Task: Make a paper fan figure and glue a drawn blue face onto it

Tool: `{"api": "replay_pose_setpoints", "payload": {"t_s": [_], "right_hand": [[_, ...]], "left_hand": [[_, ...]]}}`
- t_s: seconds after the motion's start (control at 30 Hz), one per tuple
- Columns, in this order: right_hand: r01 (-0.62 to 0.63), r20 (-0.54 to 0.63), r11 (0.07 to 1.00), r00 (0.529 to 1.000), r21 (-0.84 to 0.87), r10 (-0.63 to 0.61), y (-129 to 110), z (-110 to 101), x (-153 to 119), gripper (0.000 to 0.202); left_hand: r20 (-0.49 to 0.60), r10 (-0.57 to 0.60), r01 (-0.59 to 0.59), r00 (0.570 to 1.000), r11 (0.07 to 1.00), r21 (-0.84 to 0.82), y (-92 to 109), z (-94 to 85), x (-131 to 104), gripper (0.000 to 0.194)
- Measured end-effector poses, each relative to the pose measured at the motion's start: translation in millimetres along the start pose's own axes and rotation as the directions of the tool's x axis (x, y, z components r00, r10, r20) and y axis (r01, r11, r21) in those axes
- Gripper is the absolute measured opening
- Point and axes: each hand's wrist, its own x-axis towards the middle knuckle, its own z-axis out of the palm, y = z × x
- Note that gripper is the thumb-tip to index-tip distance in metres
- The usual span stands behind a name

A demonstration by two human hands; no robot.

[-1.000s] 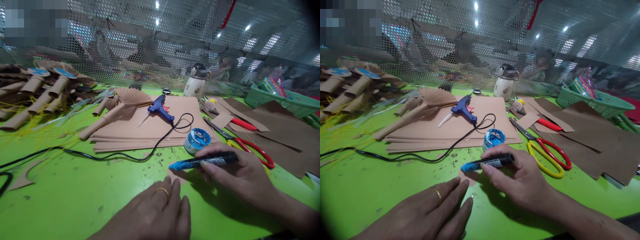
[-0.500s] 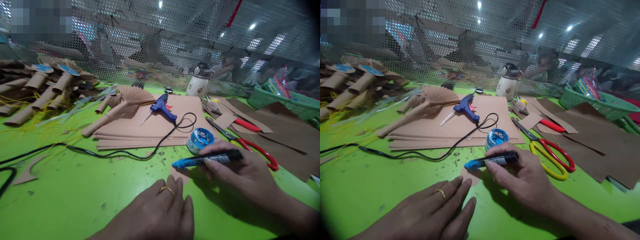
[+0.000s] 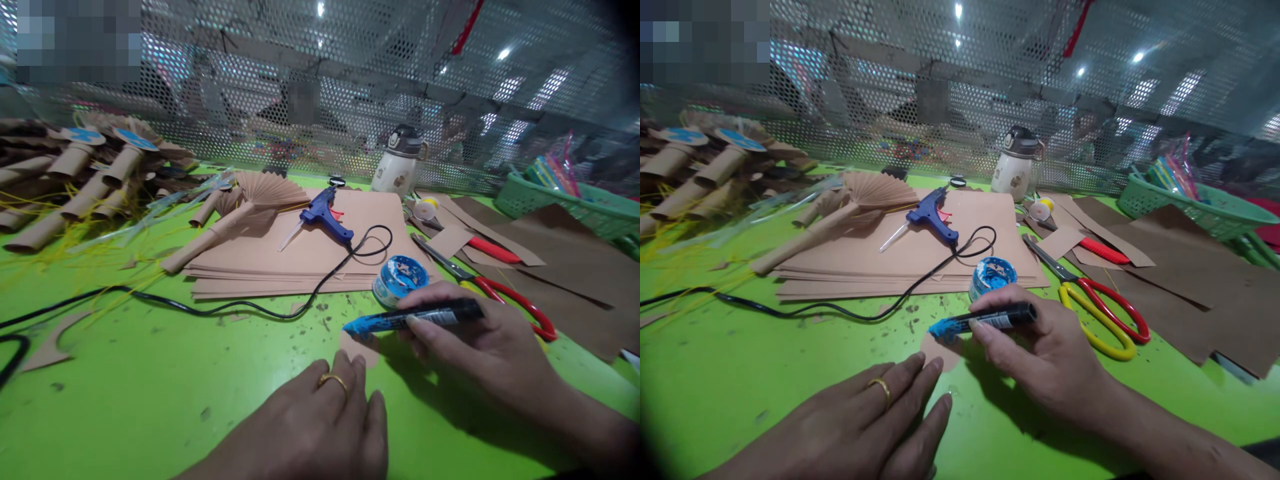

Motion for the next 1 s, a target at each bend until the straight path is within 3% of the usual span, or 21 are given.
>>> {"api": "replay_pose_setpoints", "payload": {"t_s": [0.3, 0.67, 1.0], "right_hand": [[0.016, -0.055, 1.000, 0.998, -0.010, -0.016, 0.6, -0.6, -0.4, 0.010], [0.015, -0.006, 1.000, 1.000, -0.021, -0.016, -4.6, 0.2, 1.2, 0.009], [-0.031, -0.053, 0.999, 0.998, 0.041, 0.033, -3.6, -0.3, 1.2, 0.007]], "left_hand": [[-0.013, -0.042, 0.042, 0.999, 0.999, -0.015, 2.0, -4.0, 1.2, 0.018], [-0.002, -0.016, 0.016, 1.000, 1.000, -0.014, 0.4, -3.3, -0.9, 0.021], [0.008, -0.045, 0.045, 0.999, 0.998, -0.041, 0.3, -2.7, -0.6, 0.015]]}}
